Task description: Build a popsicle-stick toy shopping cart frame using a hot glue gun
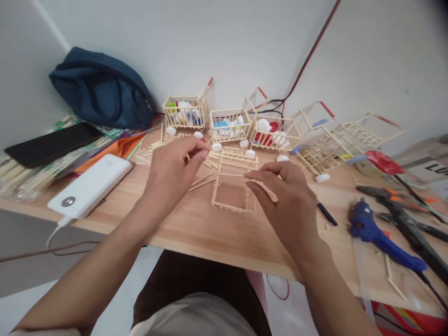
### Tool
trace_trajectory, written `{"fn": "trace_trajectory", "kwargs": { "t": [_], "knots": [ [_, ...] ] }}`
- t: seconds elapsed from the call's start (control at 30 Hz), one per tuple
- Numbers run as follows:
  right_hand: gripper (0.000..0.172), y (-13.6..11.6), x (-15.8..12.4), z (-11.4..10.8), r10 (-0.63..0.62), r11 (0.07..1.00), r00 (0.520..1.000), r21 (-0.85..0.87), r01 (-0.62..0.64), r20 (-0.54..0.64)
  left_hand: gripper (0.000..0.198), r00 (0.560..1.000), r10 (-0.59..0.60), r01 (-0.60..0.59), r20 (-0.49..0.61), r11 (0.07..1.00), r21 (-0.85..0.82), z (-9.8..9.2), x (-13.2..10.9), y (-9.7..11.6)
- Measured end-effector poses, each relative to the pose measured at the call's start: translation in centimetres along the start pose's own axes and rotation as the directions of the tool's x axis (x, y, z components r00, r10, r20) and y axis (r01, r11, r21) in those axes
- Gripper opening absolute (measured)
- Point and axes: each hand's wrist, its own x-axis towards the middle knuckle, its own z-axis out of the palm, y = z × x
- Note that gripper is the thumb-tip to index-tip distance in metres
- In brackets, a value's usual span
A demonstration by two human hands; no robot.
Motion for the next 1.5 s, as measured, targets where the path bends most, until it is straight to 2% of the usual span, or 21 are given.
{"fn": "trace_trajectory", "kwargs": {
  "t": [0.13,0.2,0.3,0.57,0.9,1.13,1.5],
  "knots": [
    [0.012,-0.7,1.3,1.2,-0.087,0.995,0.994,-0.046,0.09,0.058,0.008,0.965,-0.207,0.241,0.163,0.942,-0.235,1.2,-2.2,-0.9],
    [0.012,-0.9,1.5,1.7,-0.091,0.994,0.993,-0.06,0.096,0.075,0.009,0.937,-0.247,0.318,0.248,0.895,-0.313,1.8,-2.8,-0.9],
    [0.01,-0.8,1.6,2.3,-0.082,0.991,0.992,-0.093,0.091,0.099,0.011,0.911,-0.259,0.371,0.322,0.855,-0.363,2.4,-3.3,-1.0],
    [0.007,-0.5,1.9,2.7,-0.085,0.987,0.987,-0.122,0.101,0.136,0.016,0.883,-0.282,0.43,0.374,0.804,-0.41,2.8,-3.2,-1.3],
    [0.012,-0.4,1.7,3.2,0.002,0.995,0.991,-0.104,0.013,0.137,0.016,0.858,-0.296,0.476,0.419,0.763,-0.436,2.8,-3.1,-1.1],
    [0.013,-0.2,1.7,3.3,-0.005,0.991,0.993,-0.132,0.021,0.116,0.016,0.837,-0.318,0.515,0.445,0.732,-0.446,2.8,-3.2,-0.9],
    [0.019,-0.1,1.7,3.3,-0.05,0.983,0.992,-0.17,0.07,0.118,0.016,0.833,-0.322,0.526,0.449,0.714,-0.463,3.0,-3.3,-0.9]
  ]
}}
